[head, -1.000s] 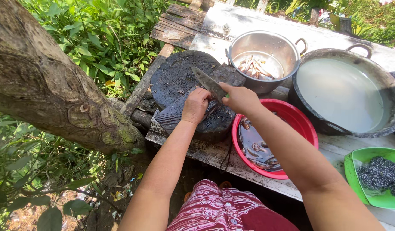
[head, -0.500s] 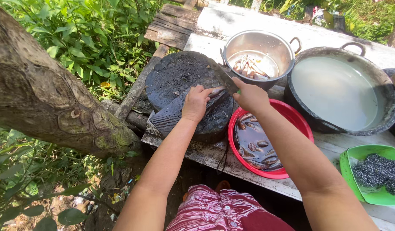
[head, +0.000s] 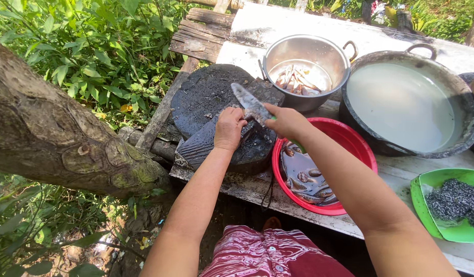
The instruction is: The person prepares fish by gutting and cleaning them by hand in a basin of water and scraping and cutting them with knives on a wooden chopping block.
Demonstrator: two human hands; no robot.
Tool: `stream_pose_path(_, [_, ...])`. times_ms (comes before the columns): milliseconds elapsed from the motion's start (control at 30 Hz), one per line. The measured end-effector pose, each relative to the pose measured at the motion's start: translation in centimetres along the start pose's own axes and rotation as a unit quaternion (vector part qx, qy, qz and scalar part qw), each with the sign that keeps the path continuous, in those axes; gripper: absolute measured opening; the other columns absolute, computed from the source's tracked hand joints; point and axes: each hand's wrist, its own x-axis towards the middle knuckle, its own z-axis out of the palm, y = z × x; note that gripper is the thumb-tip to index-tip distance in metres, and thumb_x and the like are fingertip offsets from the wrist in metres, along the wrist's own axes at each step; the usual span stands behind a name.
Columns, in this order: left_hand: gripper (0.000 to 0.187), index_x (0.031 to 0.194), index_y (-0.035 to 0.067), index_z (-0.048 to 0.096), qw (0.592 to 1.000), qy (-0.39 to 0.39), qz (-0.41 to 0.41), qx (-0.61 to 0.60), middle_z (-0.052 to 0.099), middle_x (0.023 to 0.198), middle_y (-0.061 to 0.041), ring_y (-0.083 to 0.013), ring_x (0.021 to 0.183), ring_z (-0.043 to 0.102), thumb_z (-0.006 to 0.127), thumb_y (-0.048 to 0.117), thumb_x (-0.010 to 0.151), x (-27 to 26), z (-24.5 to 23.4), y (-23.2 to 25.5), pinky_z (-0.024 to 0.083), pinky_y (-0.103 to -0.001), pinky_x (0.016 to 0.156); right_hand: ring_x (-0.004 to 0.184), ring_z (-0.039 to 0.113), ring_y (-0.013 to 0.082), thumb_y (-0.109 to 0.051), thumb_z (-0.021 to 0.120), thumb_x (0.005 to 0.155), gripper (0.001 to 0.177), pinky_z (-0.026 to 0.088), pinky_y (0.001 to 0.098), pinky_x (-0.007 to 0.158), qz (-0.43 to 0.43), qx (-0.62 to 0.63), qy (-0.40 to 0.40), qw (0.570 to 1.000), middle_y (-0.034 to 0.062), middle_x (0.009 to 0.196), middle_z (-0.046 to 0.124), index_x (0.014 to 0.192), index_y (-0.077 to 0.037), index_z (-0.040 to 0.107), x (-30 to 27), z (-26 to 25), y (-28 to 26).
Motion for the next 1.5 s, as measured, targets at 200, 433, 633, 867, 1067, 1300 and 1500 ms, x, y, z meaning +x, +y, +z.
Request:
stream_pose_path(200, [0.026, 0.085, 0.008, 0.058, 0.998, 0.019, 0.048, 0.018, 0.06, 0.09, -0.008, -0.0331, 0.094, 0.06, 0.081, 0.01, 0.073, -0.2, 0.1, -0.1, 0.049, -0.044, 0.081, 0.066, 0.069, 0.0192, -0.029, 0.062, 0.094, 0.066, 0.058, 0.0371, 0.067, 0.05, -0.1, -0.109, 0.988, 0.0129, 0.084, 0.075, 0.156, -0.038, 0.043, -0.4, -6.0, -4.1])
stream_pose_path(433, [0.024, 0.088, 0.009, 0.059, 0.996, 0.03, 0.073, 0.047, 0.061, 0.092, -0.007, -0.0315, 0.092, 0.06, 0.079, 0.01, 0.075, -0.6, 0.2, 0.0, 0.051, -0.043, 0.081, 0.073, 0.073, 0.0218, -0.031, 0.06, 0.095, 0.061, 0.059, 0.0398, 0.073, 0.029, -0.188, -0.135, 0.973, 0.0087, 0.091, 0.077, 0.152, -0.049, 0.046, -1.4, -6.4, -4.0])
stream_pose_path(633, [0.023, 0.089, 0.01, 0.06, 0.995, 0.018, 0.074, 0.062, 0.061, 0.093, -0.007, -0.031, 0.092, 0.06, 0.079, 0.009, 0.076, -0.4, 0.0, 0.1, 0.052, -0.042, 0.08, 0.076, 0.07, 0.0246, -0.034, 0.067, 0.092, 0.066, 0.056, 0.043, 0.076, -0.049, -0.185, -0.139, 0.972, 0.0143, 0.095, 0.075, 0.154, -0.042, 0.044, -2.5, -6.3, -1.2])
stream_pose_path(867, [0.023, 0.091, 0.011, 0.062, 0.995, 0.023, 0.082, 0.051, 0.062, 0.092, -0.006, -0.0309, 0.092, 0.06, 0.079, 0.009, 0.075, -0.5, -0.2, 0.4, 0.052, -0.042, 0.08, 0.077, 0.067, 0.0184, -0.03, 0.073, 0.087, 0.067, 0.052, 0.0415, 0.074, -0.061, -0.188, -0.098, 0.975, 0.0102, 0.097, 0.075, 0.15, -0.039, 0.05, -3.1, -8.0, 1.0])
stream_pose_path(1067, [0.022, 0.091, 0.009, 0.062, 0.995, 0.002, 0.071, 0.065, 0.064, 0.097, -0.008, -0.0319, 0.095, 0.061, 0.079, 0.011, 0.077, -0.5, 0.0, 0.2, 0.052, -0.043, 0.084, 0.067, 0.07, 0.0232, -0.031, 0.068, 0.091, 0.069, 0.057, 0.0394, 0.071, 0.028, -0.116, -0.165, 0.979, 0.0151, 0.087, 0.076, 0.155, -0.041, 0.044, -4.0, -6.3, -0.1])
stream_pose_path(1300, [0.025, 0.109, 0.01, 0.075, 0.998, -0.004, -0.043, -0.038, 0.069, 0.106, -0.013, -0.035, 0.102, 0.065, 0.077, 0.012, 0.084, 0.3, 1.8, -2.7, 0.051, -0.043, 0.09, 0.084, 0.071, 0.0338, -0.034, 0.066, 0.088, 0.069, 0.055, 0.0483, 0.073, -0.046, -0.157, 0.068, 0.984, 0.0147, 0.097, 0.075, 0.153, -0.037, 0.042, -3.4, -1.3, 2.9])
stream_pose_path(1500, [0.023, 0.103, 0.007, 0.077, 0.993, -0.061, -0.098, -0.037, 0.07, 0.102, -0.017, -0.0367, 0.099, 0.066, 0.08, 0.019, 0.084, 2.0, 2.9, -5.3, 0.052, -0.044, 0.089, 0.077, 0.074, 0.0321, -0.035, 0.058, 0.094, 0.066, 0.055, 0.0461, 0.071, 0.01, -0.099, 0.015, 0.995, 0.0157, 0.083, 0.075, 0.157, -0.039, 0.038, -6.2, 0.0, -0.7])
